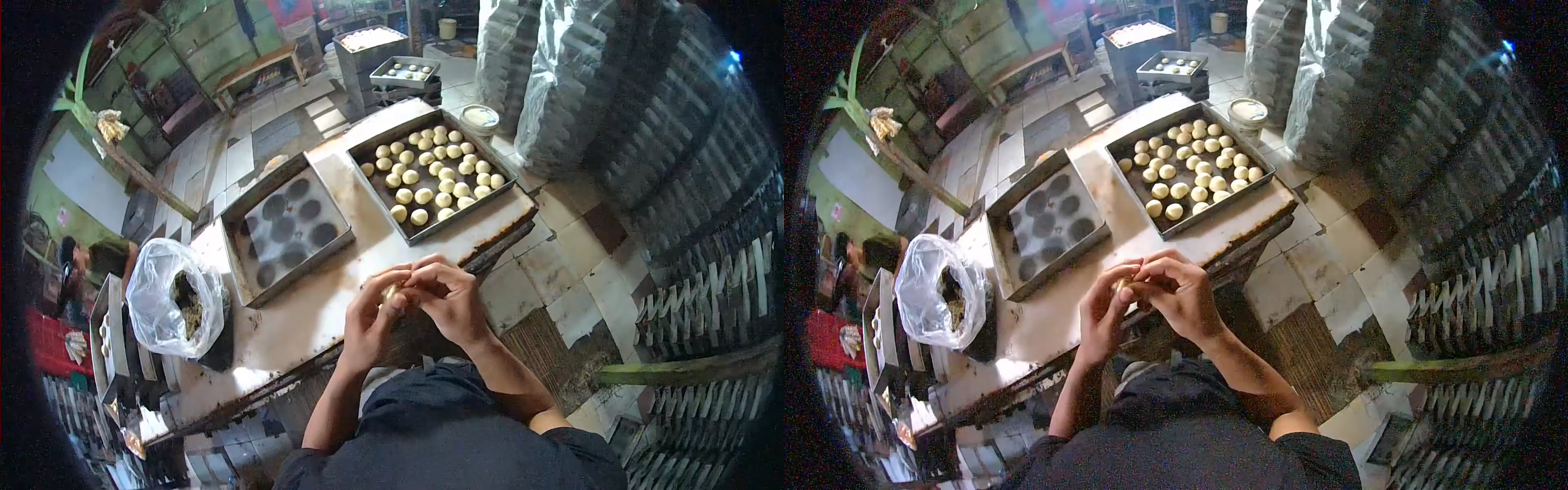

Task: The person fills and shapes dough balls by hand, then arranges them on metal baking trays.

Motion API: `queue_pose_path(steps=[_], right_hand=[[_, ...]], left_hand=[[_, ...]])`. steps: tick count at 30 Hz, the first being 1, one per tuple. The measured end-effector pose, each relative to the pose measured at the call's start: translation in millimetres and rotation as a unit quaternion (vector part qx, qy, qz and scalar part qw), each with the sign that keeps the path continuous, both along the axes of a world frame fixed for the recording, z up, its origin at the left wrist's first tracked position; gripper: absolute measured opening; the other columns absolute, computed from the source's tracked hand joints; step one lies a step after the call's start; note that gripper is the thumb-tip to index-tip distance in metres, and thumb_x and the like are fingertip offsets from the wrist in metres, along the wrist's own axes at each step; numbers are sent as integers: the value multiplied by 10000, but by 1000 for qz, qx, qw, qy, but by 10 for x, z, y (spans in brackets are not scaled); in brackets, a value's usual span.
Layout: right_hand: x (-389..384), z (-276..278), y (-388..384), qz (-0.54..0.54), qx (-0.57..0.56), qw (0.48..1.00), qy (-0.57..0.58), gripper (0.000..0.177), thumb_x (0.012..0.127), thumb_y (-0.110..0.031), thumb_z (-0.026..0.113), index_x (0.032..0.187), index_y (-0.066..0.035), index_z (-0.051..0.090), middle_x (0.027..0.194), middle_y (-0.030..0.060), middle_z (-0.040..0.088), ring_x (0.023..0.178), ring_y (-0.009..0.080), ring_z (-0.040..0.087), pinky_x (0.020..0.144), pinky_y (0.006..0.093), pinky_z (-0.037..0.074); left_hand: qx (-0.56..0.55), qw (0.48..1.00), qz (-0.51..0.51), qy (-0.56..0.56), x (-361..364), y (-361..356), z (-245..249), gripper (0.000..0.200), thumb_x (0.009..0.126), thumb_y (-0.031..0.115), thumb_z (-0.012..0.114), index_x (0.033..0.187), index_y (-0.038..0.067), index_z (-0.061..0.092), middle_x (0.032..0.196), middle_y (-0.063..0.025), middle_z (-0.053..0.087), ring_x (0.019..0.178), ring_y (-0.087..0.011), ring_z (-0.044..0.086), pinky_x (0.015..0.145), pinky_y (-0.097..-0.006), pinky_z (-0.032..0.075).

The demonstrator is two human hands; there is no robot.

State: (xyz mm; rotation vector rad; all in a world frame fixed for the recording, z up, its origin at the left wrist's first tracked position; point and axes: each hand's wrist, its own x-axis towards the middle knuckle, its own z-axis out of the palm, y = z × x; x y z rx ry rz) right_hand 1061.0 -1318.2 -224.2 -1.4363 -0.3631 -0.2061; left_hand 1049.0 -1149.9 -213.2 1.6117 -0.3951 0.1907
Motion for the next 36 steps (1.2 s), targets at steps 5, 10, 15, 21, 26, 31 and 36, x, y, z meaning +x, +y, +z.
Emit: queue_pose_path(steps=[5,10,15,21,26,31,36], right_hand=[[-29,-46,264,40,-109,993,29,178,913,-5,771,1090,16,761,1016,90,744,915,121,708,814,249,570],[26,-1064,706,103,32,961,256,182,966,13,709,1143,26,672,1072,54,726,930,100,682,760,240,581],[84,-1232,1171,317,27,840,440,346,1041,-159,661,1346,3,677,1159,55,734,997,122,673,828,308,571],[980,-1967,1767,-35,-386,920,59,240,873,-86,775,1070,35,709,1045,192,715,1000,297,695,867,418,557],[697,-2169,1589,67,-470,860,-185,174,852,-28,731,1004,-34,645,1028,153,652,1014,329,634,953,458,503],[1366,-2418,1821,-266,-541,798,18,140,936,-143,703,953,-31,620,1015,139,618,999,343,569,914,460,447],[754,-2517,2059,-166,-517,839,-49,125,956,-145,695,979,-32,647,1083,160,652,1039,368,581,956,479,445]], left_hand=[[-31,974,65,215,30,278,-553,459,1133,369,483,1154,-32,705,1044,-98,748,972,-140,687,802,-297,557],[266,934,109,211,-239,541,-672,351,1119,283,431,982,15,612,740,-207,608,652,-386,616,634,-460,497],[222,954,127,155,-321,1105,-896,322,1077,218,533,1334,52,632,1164,-179,679,1241,-369,527,1110,-520,347],[195,957,156,149,-101,2010,-850,503,977,118,683,1447,27,530,1458,-196,533,1371,-381,454,1202,-470,314],[82,948,157,263,-82,3029,-1153,390,988,83,665,1367,22,599,1377,-176,602,1209,-294,617,1030,-402,494],[81,951,107,279,127,3687,-1135,322,1015,107,639,1322,13,623,1230,-156,691,1062,-270,691,936,-379,538],[102,956,0,275,607,3885,-1112,316,1024,137,633,1321,28,625,1252,-146,686,1081,-261,687,954,-390,529]])
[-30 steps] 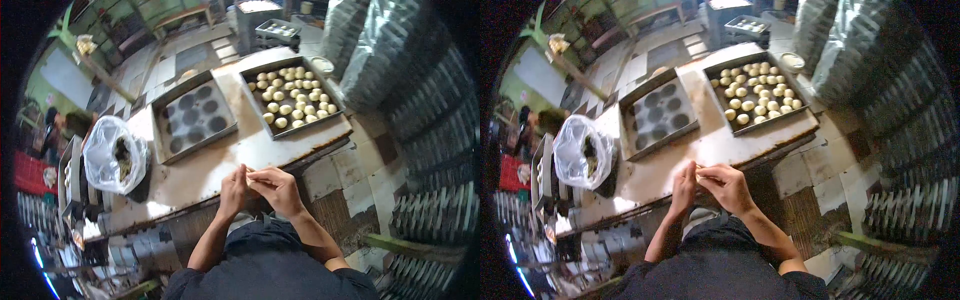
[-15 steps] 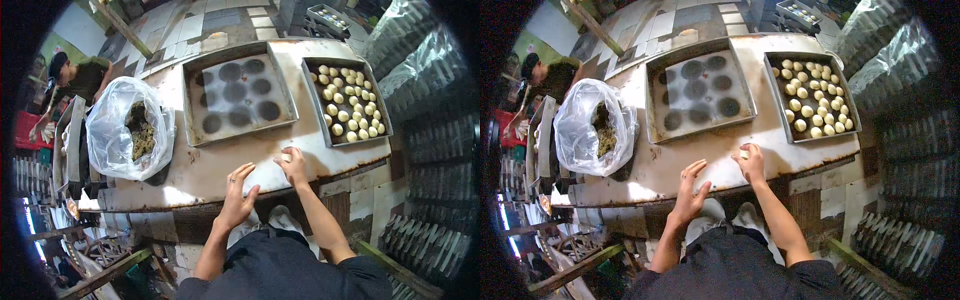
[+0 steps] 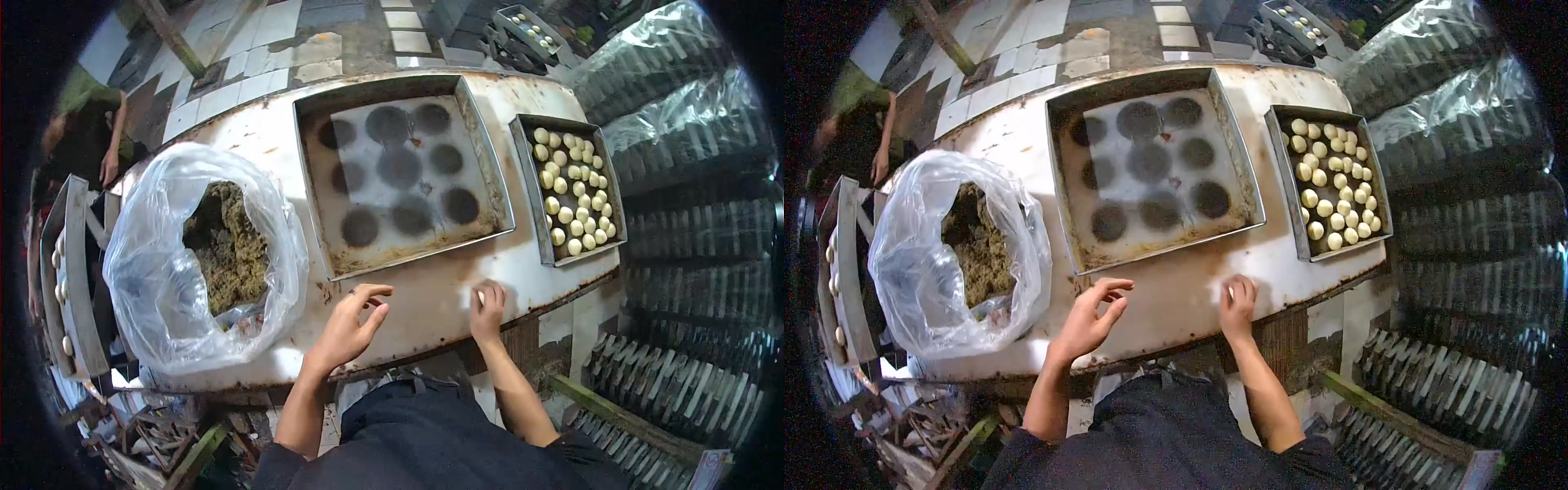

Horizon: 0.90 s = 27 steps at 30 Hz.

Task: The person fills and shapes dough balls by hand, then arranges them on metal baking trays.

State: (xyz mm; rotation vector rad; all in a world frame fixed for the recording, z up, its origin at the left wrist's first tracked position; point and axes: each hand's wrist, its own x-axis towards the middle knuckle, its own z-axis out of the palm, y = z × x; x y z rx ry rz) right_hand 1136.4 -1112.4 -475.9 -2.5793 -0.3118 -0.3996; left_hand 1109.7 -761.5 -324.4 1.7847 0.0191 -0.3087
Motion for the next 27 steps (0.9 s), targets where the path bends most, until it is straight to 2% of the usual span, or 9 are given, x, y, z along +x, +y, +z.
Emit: queue_pose_path(steps=[6,13,14,16,18,22,24,26,27], right_hand=[[473,130,-102,-265,-15,964,-2,101,930,-116,667,947,-25,627,1041,143,606,1055,366,553,937,477,455],[-227,391,-12,-81,-2,993,83,264,929,-170,748,1112,5,672,1164,195,608,1168,400,543,1016,480,447],[-191,416,-42,-148,19,984,95,270,928,-156,748,1128,9,674,1156,184,630,1140,379,574,998,473,468],[-31,363,-98,-277,68,951,116,287,925,-128,749,1160,19,677,1140,162,673,1083,338,635,963,458,510],[345,488,-237,-287,473,753,356,305,928,-113,750,1172,53,672,1077,96,718,918,186,677,803,338,565],[1064,1286,654,-18,199,973,116,379,944,-103,700,1280,67,657,1160,170,718,1019,270,705,899,384,570],[1506,1134,828,5,92,995,-26,453,912,-95,711,1337,45,635,1316,235,659,1212,400,622,1053,446,503],[1857,572,740,41,-21,992,119,559,885,-81,713,1420,9,582,1391,249,602,1300,445,531,1128,483,441],[1750,682,694,48,1,996,77,570,883,-77,706,1432,-3,574,1397,244,598,1312,447,520,1135,484,436]], left_hand=[[-4,996,-89,-22,292,-7,139,333,1028,199,633,1318,35,621,1254,-171,671,1088,-300,682,971,-421,519],[-127,983,-127,47,161,24,-198,624,1031,243,663,1566,84,384,1367,-141,633,1155,-265,645,1049,-416,497],[-131,983,-115,52,92,16,-235,628,1027,258,668,1560,77,390,1359,-148,636,1149,-270,650,1035,-422,502],[-133,985,-91,60,-32,-12,-273,637,1021,288,680,1548,61,403,1344,-161,641,1135,-282,660,1008,-434,511],[-128,987,-53,75,-164,-35,-216,644,1016,301,693,1544,61,415,1372,-146,627,1153,-266,651,1028,-425,500],[-78,994,20,77,-391,-199,-69,631,1018,268,679,1550,50,420,1385,-140,616,1157,-232,638,1036,-388,498],[-16,997,51,59,-511,-346,74,626,1013,260,684,1544,45,431,1386,-140,616,1160,-228,635,1029,-381,499],[25,994,91,53,-658,-545,247,614,1006,251,691,1531,40,452,1383,-137,619,1181,-236,625,1034,-381,497],[37,992,109,50,-774,-644,294,604,1008,249,690,1525,38,459,1382,-137,620,1187,-239,622,1038,-381,496]])
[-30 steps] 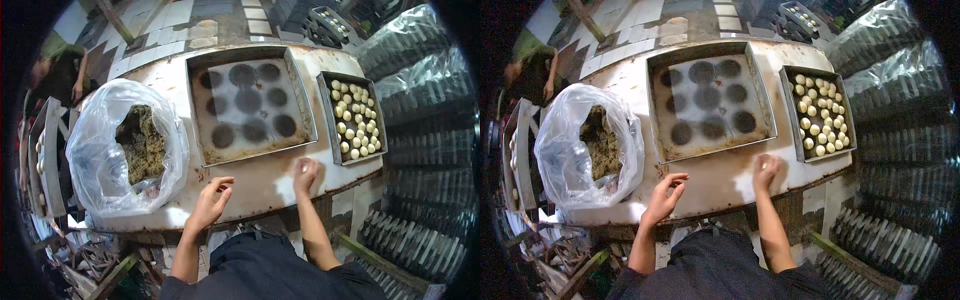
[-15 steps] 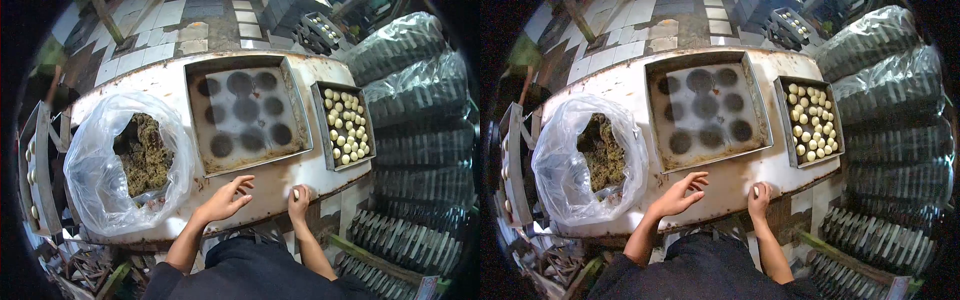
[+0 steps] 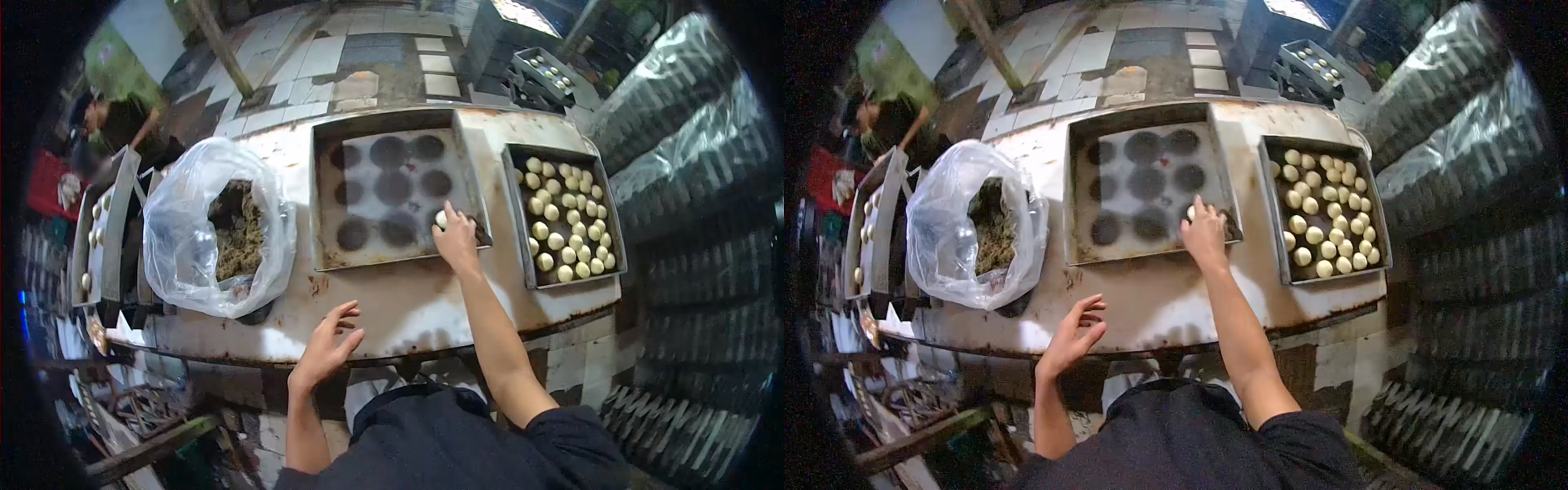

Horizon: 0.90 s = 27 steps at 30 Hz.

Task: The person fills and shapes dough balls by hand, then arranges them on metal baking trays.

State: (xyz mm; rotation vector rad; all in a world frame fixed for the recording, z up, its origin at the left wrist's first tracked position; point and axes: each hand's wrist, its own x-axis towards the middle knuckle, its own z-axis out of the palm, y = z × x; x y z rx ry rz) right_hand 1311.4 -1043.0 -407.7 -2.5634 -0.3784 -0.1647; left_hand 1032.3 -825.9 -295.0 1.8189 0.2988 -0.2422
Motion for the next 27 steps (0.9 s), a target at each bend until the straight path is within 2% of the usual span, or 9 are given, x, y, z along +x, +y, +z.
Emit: queue_pose_path(steps=[3,5,9,12,15,18,21,23,27], right_hand=[[-339,470,-367,59,103,986,-119,441,896,-72,674,1332,-17,635,1330,271,604,1289,430,533,1115,477,448],[-430,501,-914,12,151,988,-24,326,903,-72,668,1224,-20,665,1283,278,603,1256,428,541,1077,490,466],[-90,264,-2174,-199,-51,978,26,343,932,-166,654,1200,49,643,1304,229,611,1274,403,546,1035,498,488],[101,8,-2642,-215,-173,958,80,371,889,-212,683,1161,38,661,1270,230,658,1250,395,594,1026,499,500],[133,155,-2691,-104,-9,980,167,303,875,-229,686,1074,-1,683,1060,228,728,1070,383,691,967,501,532],[-460,775,-2075,-13,211,970,119,221,877,-162,775,970,-4,650,886,190,708,771,313,702,700,435,589],[-1221,901,-1283,169,276,946,29,307,787,-89,834,1014,11,654,923,164,662,929,364,664,892,448,560],[-1671,1270,-962,312,302,901,13,256,836,-83,804,1051,-5,688,1116,184,689,1081,404,617,962,465,509],[-1944,1622,-456,429,342,836,2,216,873,-97,756,1069,-20,705,1131,163,682,1107,407,587,980,483,486]], left_hand=[[8,997,79,7,-330,-314,57,529,998,180,683,1471,13,517,1368,-141,635,1169,-229,644,1034,-374,497],[-10,989,141,35,-602,-533,-58,496,1007,171,673,1456,11,533,1354,-133,646,1164,-215,645,1027,-362,501],[-3,991,117,58,-751,-1025,-56,425,1026,168,650,1413,9,577,1312,-112,677,1152,-197,651,1011,-340,509],[-11,997,65,50,-489,-1443,39,409,1030,179,651,1400,14,594,1296,-101,690,1131,-193,660,999,-330,512],[-9,999,-10,32,-175,-1726,123,413,1032,189,654,1405,22,597,1286,-116,691,1136,-197,658,997,-332,513],[-7,999,-18,39,146,-1926,308,419,1085,222,600,1426,-19,566,1336,-146,672,1191,-219,650,1057,-360,502],[-317,932,169,-38,409,-1977,13,409,1096,255,586,1388,-32,577,1259,-157,696,1151,-241,677,1024,-384,545],[-300,916,255,-78,420,-1695,-42,390,1096,266,581,1354,-28,585,1203,-154,709,1109,-242,696,980,-380,573],[-330,846,399,-128,6,-1122,190,320,1093,266,588,1265,-2,605,1114,-121,720,1004,-213,725,879,-339,607]])
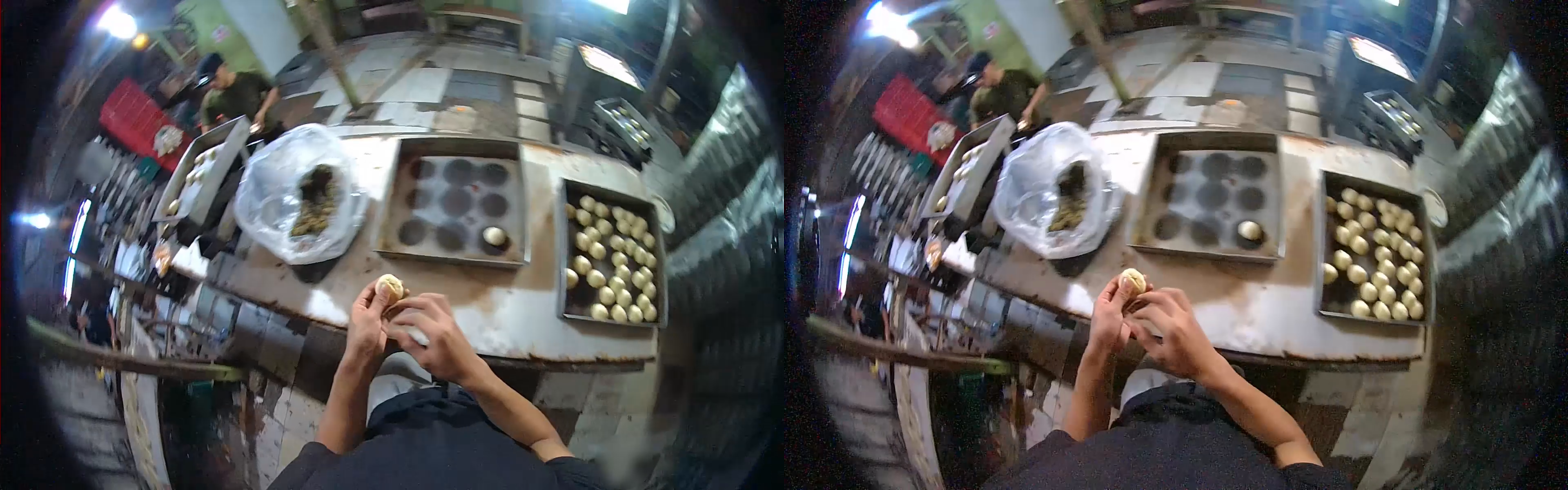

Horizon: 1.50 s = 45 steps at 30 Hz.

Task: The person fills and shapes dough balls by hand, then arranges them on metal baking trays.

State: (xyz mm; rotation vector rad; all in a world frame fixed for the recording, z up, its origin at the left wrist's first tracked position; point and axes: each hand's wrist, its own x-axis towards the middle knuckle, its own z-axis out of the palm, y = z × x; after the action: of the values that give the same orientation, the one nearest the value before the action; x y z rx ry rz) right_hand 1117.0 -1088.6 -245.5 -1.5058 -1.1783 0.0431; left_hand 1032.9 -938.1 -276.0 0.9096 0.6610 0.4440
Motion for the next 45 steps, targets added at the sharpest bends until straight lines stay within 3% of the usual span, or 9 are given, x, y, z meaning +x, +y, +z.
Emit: queue_pose_path(steps=[6,10,14,19,25,35,38,41,45], right_hand=[[64,-394,1361,6,56,989,-134,200,971,-207,625,951,-15,681,984,147,674,999,382,599,901,475,482],[-144,-372,2342,96,-25,991,-89,122,951,-93,594,925,1,668,917,194,666,935,396,622,847,475,508],[398,-510,3514,-51,-151,982,-104,125,961,-57,605,1011,34,675,1044,242,695,988,440,645,924,481,503],[1100,-963,4344,-179,-308,919,-167,295,939,-85,670,1190,70,659,1214,273,637,1185,436,568,1037,495,465],[1187,-949,4380,-142,-376,905,-142,345,880,-109,754,1189,36,710,1083,232,705,1078,420,647,974,480,502],[754,137,3703,23,-273,910,311,127,934,-57,758,1028,28,751,960,45,763,863,95,672,784,283,549],[185,332,3292,6,-239,945,224,130,907,-5,757,1031,34,748,965,85,763,873,159,696,794,314,555],[-110,88,2884,-36,-192,975,-110,220,844,46,765,1059,3,767,1012,168,742,940,316,702,829,361,566],[-15,126,1972,29,-193,980,41,284,816,31,789,1096,-12,772,1133,152,740,1055,304,689,926,376,549]], left_hand=[[103,993,-23,51,-370,350,-190,234,1098,262,595,1137,49,681,1002,21,639,894,-52,573,746,-225,478],[-81,995,62,-19,-743,1302,-247,344,1097,316,588,1194,-5,668,1045,-52,699,971,-162,688,884,-337,580],[-22,987,162,-15,-1212,2240,-245,257,1073,193,619,1174,-33,689,1088,-100,760,990,-155,727,867,-317,594],[-38,997,-72,-4,-1491,3036,-370,228,1035,152,670,1150,-37,722,1060,-75,767,971,-133,710,901,-287,553],[12,964,-266,9,-1012,3172,-458,376,1012,269,723,1238,-32,720,1077,-42,764,976,-91,676,910,-270,524],[-69,991,-82,-77,-463,2771,-265,378,1059,228,661,1323,-43,669,1155,-37,740,1010,-80,666,931,-240,518],[-147,982,-11,-117,-385,2484,-385,404,1116,267,543,1371,-41,606,1215,-82,709,1051,-151,690,986,-331,547],[-194,964,20,-179,-327,2119,-376,426,1137,355,466,1332,-2,594,1187,-76,692,1054,-173,690,977,-358,562],[-242,954,37,-176,-383,1447,-261,423,1131,341,491,1338,-10,605,1177,-74,701,1061,-170,704,976,-364,587]])
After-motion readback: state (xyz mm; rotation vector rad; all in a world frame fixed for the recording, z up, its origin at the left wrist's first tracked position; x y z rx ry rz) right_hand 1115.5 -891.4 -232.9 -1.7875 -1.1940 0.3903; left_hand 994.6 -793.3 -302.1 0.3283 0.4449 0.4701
